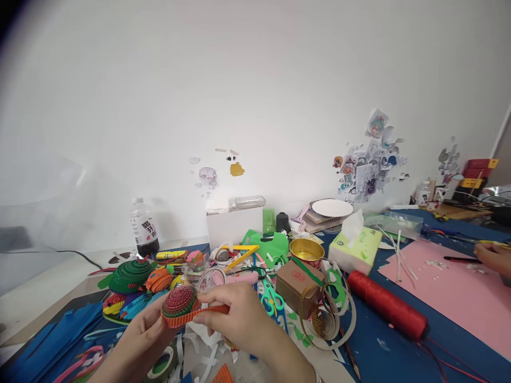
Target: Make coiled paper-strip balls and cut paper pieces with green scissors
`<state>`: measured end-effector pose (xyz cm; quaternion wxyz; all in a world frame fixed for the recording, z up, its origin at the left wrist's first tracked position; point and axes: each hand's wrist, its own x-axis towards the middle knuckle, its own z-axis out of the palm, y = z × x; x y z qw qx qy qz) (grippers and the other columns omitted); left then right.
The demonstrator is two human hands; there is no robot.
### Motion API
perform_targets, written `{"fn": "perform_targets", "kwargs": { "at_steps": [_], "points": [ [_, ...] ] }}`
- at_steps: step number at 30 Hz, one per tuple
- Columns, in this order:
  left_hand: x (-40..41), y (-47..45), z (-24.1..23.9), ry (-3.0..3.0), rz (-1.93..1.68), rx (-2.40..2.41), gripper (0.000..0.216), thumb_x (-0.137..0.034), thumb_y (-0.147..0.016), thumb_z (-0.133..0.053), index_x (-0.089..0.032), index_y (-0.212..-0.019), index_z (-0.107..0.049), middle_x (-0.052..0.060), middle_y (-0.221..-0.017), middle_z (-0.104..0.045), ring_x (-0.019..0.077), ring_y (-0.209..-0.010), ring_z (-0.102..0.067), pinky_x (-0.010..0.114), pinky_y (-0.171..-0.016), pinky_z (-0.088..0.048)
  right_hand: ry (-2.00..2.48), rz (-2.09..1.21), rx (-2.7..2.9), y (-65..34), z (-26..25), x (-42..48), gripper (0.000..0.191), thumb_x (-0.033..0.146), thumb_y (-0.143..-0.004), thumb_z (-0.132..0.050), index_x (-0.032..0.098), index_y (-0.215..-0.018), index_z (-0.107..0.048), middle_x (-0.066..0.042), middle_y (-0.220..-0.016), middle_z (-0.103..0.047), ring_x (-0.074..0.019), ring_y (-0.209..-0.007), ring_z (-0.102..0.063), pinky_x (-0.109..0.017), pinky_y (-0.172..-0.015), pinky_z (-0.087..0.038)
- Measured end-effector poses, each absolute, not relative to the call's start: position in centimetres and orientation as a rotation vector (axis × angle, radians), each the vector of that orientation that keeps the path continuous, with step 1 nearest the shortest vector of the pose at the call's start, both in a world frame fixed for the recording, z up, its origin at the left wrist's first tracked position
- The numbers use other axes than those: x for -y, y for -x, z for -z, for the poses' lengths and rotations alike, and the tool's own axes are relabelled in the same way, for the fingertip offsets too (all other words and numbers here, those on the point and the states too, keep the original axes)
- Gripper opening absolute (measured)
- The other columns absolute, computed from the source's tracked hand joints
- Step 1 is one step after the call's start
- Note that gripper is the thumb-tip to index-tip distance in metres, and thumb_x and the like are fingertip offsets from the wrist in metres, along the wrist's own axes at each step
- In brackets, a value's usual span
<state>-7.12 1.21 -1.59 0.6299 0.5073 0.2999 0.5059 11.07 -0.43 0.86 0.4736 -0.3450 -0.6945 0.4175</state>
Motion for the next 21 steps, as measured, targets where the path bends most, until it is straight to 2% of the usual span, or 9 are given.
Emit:
{"fn": "perform_targets", "kwargs": {
  "at_steps": [7, 14, 18, 21],
  "points": [
    [-0.4, 7.2, 1.1, -1.195, -1.117, -0.763, 0.06, -0.053, -0.054, -0.073, -0.025, -0.106, -0.063, 0.008, -0.11, -0.065, 0.0302, -0.107, -0.055, 0.038, -0.092, -0.043, 0.908, -0.811, 1.724, -11.0, -1.0, 0.6, 0.009, 0.025, -0.07, -0.068, 0.016, -0.073, -0.071, 0.001, -0.059, -0.062, -0.0105, -0.052, -0.055, -0.018, -0.05, -0.042],
    [-1.7, 8.1, 1.9, -1.48, -1.16, -0.813, 0.056, -0.052, -0.05, -0.075, -0.023, -0.097, -0.064, 0.008, -0.1, -0.067, 0.0294, -0.094, -0.061, 0.036, -0.079, -0.051, 0.965, -0.651, 1.812, -10.5, -0.9, 0.6, 0.006, 0.024, -0.072, -0.067, 0.02, -0.076, -0.069, 0.001, -0.068, -0.067, -0.0121, -0.058, -0.059, -0.02, -0.053, -0.039],
    [-2.1, 7.8, 1.7, -1.787, -1.152, -0.98, 0.034, -0.038, -0.056, -0.074, -0.019, -0.082, -0.065, 0.006, -0.081, -0.068, 0.0243, -0.078, -0.064, 0.03, -0.07, -0.052, 0.991, -0.363, 2.007, -10.1, -0.3, 0.3, 0.006, 0.024, -0.071, -0.069, 0.019, -0.072, -0.068, 0.0, -0.067, -0.068, -0.0145, -0.065, -0.06, -0.021, -0.058, -0.037],
    [-2.2, 8.0, 1.5, -1.917, -1.047, -1.026, 0.031, -0.032, -0.059, -0.072, -0.019, -0.087, -0.065, 0.007, -0.086, -0.069, 0.0242, -0.081, -0.065, 0.029, -0.073, -0.052, 1.006, -0.32, 2.102, -10.0, -0.1, 0.1, 0.007, 0.025, -0.072, -0.069, 0.018, -0.073, -0.067, -0.001, -0.068, -0.068, -0.0145, -0.065, -0.06, -0.021, -0.059, -0.036]
  ]
}}
